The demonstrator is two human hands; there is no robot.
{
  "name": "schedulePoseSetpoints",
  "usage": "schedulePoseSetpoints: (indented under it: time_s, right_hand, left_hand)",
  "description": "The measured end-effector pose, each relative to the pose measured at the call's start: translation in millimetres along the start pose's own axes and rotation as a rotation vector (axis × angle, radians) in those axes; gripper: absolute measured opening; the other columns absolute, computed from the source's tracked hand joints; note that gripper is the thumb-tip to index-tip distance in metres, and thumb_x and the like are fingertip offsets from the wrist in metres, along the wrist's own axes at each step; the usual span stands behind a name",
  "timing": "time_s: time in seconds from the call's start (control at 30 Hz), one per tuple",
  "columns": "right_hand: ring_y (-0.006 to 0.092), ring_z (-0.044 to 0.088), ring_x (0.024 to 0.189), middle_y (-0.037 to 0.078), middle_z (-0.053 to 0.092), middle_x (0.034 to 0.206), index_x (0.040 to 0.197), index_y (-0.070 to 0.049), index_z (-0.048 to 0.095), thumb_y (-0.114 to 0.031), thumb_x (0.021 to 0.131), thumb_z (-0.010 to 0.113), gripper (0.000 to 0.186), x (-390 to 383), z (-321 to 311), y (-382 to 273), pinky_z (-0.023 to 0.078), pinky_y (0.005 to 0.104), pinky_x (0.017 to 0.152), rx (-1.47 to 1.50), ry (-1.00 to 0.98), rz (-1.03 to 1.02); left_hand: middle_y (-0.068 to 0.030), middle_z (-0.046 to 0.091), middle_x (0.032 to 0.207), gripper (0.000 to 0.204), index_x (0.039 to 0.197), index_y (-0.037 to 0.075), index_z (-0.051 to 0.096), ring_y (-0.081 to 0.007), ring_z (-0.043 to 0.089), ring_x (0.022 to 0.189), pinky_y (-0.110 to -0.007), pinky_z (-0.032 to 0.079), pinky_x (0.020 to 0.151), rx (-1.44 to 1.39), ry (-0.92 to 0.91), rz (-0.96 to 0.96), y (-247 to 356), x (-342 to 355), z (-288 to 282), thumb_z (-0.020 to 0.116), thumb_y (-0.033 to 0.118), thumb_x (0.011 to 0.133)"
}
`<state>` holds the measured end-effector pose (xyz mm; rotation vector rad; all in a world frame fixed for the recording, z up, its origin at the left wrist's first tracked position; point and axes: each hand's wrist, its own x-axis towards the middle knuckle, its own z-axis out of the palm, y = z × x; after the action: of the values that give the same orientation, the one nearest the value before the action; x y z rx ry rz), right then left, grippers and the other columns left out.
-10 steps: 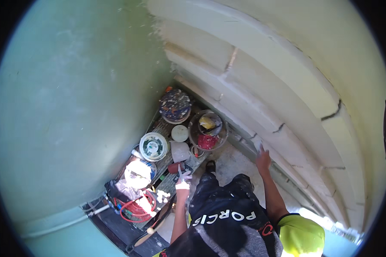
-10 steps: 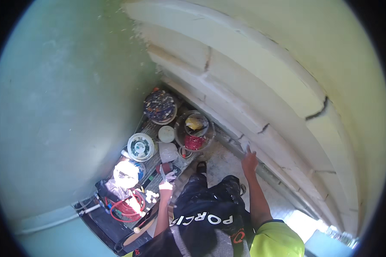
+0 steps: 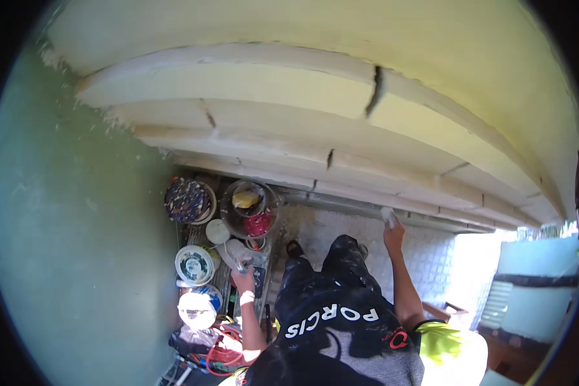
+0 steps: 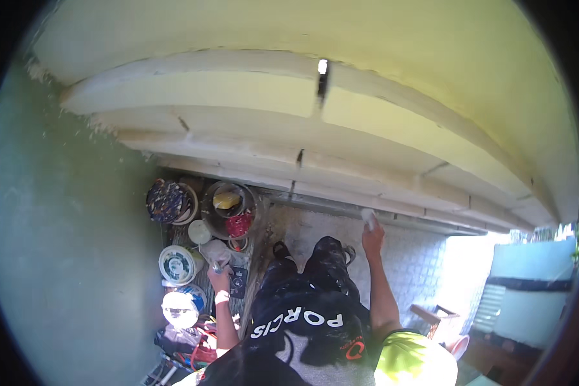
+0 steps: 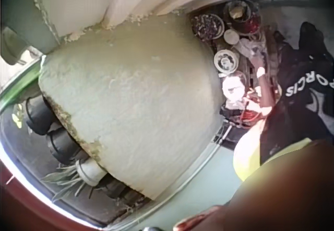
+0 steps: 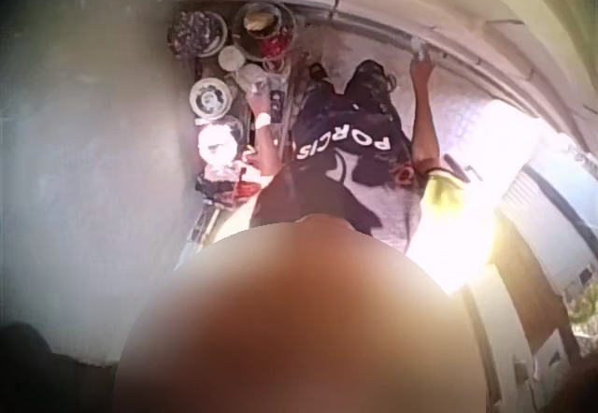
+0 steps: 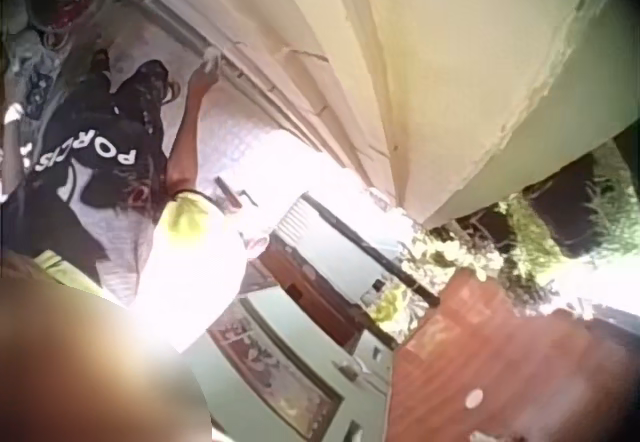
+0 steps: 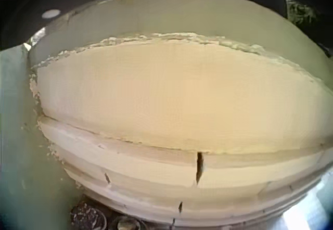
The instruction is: The recorder is applying putty to repair cracks in a wall or ceiling structure.
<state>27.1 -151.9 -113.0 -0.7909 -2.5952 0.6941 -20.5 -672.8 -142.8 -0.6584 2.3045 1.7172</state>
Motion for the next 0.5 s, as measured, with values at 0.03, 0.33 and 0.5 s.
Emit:
schedulePoseSetpoints:
  time_s: [0.03,0.33,0.5]
  right_hand:
    - [0.0429,0.063,0.104,0.025,0.065,0.118,0.130,-0.003,0.060,-0.010,0.088,0.062,0.042,-1.2,-4.8,-15.9,0.049,0.0480,0.093,0.054,-0.007,-0.034]
    - [0.0386,0.066,0.092,0.021,0.060,0.118,0.144,-0.023,0.051,-0.021,0.092,0.066,0.054,15.0,-71.7,-166.1,0.056,0.0470,0.073,0.199,-0.145,-0.303]
    - [0.0371,0.066,0.083,0.017,0.063,0.098,0.134,-0.016,0.061,-0.013,0.088,0.068,0.046,65.0,-104.2,-171.6,0.055,0.0420,0.072,0.262,0.158,-0.213]
  left_hand:
    - [-0.0142,0.065,0.123,0.033,0.102,-0.004,0.063,-0.0222,0.062,0.108,-0.033,0.045,0.097,-0.104,-0.070,0.058,14.0,2.7,4.5,0.057,-0.012,0.070]
    - [-0.0148,0.062,0.126,0.039,0.104,0.000,0.059,-0.0249,0.061,0.113,-0.035,0.042,0.102,-0.225,-0.275,0.356,118.5,-9.5,92.8,0.050,-0.014,0.069]
    - [-0.0158,0.062,0.127,0.037,0.102,0.000,0.058,-0.0258,0.061,0.114,-0.037,0.042,0.103,-0.213,-0.405,0.376,116.7,-16.2,122.9,0.049,-0.014,0.069]
